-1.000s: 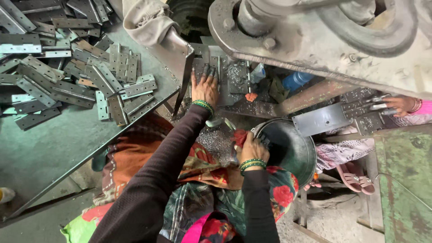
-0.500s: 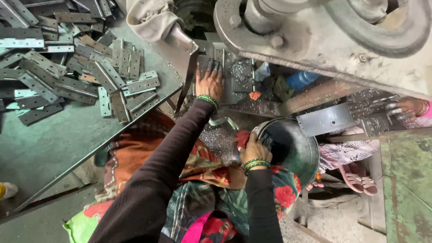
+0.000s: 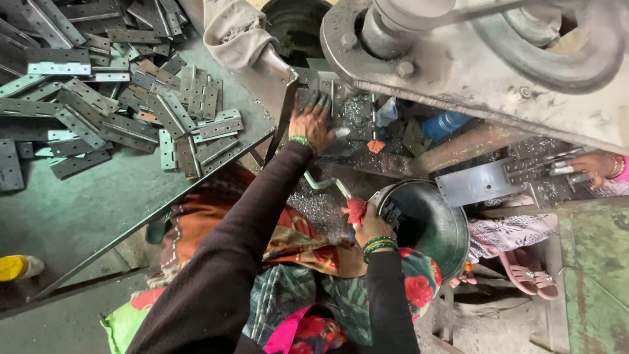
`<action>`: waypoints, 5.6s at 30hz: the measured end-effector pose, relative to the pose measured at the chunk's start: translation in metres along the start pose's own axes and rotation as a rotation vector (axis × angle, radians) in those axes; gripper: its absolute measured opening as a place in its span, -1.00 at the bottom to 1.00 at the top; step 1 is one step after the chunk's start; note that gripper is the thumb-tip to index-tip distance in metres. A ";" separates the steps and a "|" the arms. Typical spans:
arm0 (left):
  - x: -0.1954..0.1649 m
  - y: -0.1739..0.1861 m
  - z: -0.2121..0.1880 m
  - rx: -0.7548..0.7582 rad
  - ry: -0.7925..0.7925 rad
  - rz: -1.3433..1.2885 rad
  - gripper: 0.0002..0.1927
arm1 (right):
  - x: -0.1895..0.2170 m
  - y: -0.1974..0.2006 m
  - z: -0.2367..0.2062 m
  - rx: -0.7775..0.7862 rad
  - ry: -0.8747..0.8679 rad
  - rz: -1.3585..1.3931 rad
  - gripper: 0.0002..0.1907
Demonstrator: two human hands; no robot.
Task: The person repeatedly picks small metal plates from a pile, places them under a press, and operates the press with a lever. The person then removes the processed plates and returns them to the pile. This cycle continues throughout the clip.
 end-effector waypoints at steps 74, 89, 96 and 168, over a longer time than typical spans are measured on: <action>-0.019 0.006 -0.067 -0.598 -0.039 -0.075 -0.40 | 0.007 -0.010 -0.003 -0.007 0.013 0.107 -0.10; -0.016 -0.008 -0.063 -0.378 -0.017 -0.063 -0.50 | -0.001 -0.048 0.009 -0.181 -0.033 0.159 -0.36; -0.013 -0.023 -0.028 -0.159 0.038 0.035 -0.47 | 0.008 0.029 -0.007 -0.128 -0.015 -0.121 -0.33; 0.279 0.045 -0.161 -0.836 0.663 -0.425 -0.58 | -0.018 -0.074 0.028 -0.151 -0.016 0.184 -0.27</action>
Point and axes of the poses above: each hand's wrist, its own z-axis towards the middle knuckle, its own y-axis out of the back of the hand, x = y × z, the point moved 8 cm from there along z, towards the middle knuckle, and after that the axes turned 3 degrees about x, right-handed, at the moved point
